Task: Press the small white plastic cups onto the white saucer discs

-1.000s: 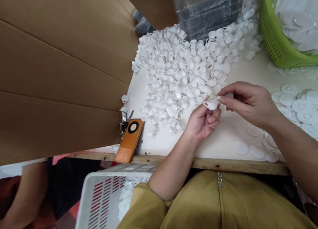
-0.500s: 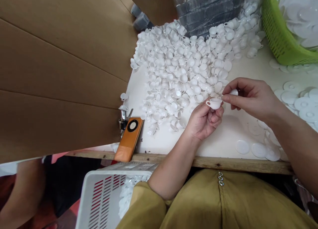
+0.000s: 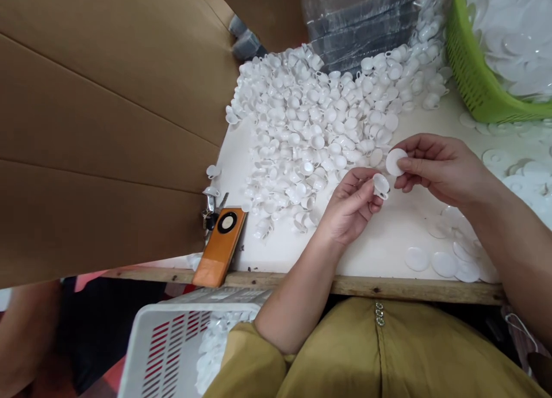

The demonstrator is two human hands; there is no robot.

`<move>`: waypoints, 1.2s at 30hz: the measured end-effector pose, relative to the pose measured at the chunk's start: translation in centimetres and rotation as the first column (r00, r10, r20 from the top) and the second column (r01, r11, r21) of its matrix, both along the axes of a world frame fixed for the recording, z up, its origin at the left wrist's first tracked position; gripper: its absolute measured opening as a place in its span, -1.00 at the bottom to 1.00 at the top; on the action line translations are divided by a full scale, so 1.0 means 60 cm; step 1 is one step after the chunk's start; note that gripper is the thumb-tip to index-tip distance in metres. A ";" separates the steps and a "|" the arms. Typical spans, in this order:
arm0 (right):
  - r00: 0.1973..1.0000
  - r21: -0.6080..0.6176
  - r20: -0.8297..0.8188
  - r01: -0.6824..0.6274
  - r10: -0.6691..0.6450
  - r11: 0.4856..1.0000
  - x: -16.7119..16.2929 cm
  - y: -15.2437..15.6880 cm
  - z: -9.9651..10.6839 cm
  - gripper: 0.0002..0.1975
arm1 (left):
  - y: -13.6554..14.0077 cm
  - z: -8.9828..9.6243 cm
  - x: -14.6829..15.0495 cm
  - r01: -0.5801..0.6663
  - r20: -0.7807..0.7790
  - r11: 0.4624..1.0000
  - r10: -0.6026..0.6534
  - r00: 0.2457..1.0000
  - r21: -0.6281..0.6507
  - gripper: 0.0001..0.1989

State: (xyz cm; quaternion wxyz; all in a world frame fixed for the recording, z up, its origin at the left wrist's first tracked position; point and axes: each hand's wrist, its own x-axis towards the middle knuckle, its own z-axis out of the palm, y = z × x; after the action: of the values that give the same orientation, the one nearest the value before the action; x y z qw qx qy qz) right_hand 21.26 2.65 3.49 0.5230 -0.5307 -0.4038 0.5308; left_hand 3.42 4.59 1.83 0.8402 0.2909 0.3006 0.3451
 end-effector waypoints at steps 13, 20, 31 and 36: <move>0.976 -0.037 -0.215 -0.032 0.023 0.999 0.020 -0.001 0.000 -0.69 | -0.024 -0.005 0.003 0.513 -0.676 0.523 0.179 0.715 0.681 -0.83; 0.989 0.006 -0.144 -0.042 0.042 0.999 0.020 -0.005 0.010 -0.68 | -0.022 -0.036 0.007 0.792 -0.839 0.275 0.160 0.521 0.545 -0.75; 0.665 0.074 0.743 0.031 -0.075 0.997 0.034 0.005 -0.020 -0.94 | -0.012 -0.027 0.001 0.794 -0.838 0.284 0.075 0.541 0.538 -0.81; 0.570 0.000 0.820 -0.087 0.050 0.996 0.033 0.006 -0.020 -0.92 | -0.012 -0.024 0.000 0.816 -0.851 0.252 0.072 0.520 0.520 -0.78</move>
State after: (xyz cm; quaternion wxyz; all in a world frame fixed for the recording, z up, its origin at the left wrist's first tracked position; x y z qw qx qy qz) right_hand 23.27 3.01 2.26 0.2666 -0.6892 -0.6306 0.2371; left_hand 3.40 3.86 0.38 0.3838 0.8795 0.2767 0.0505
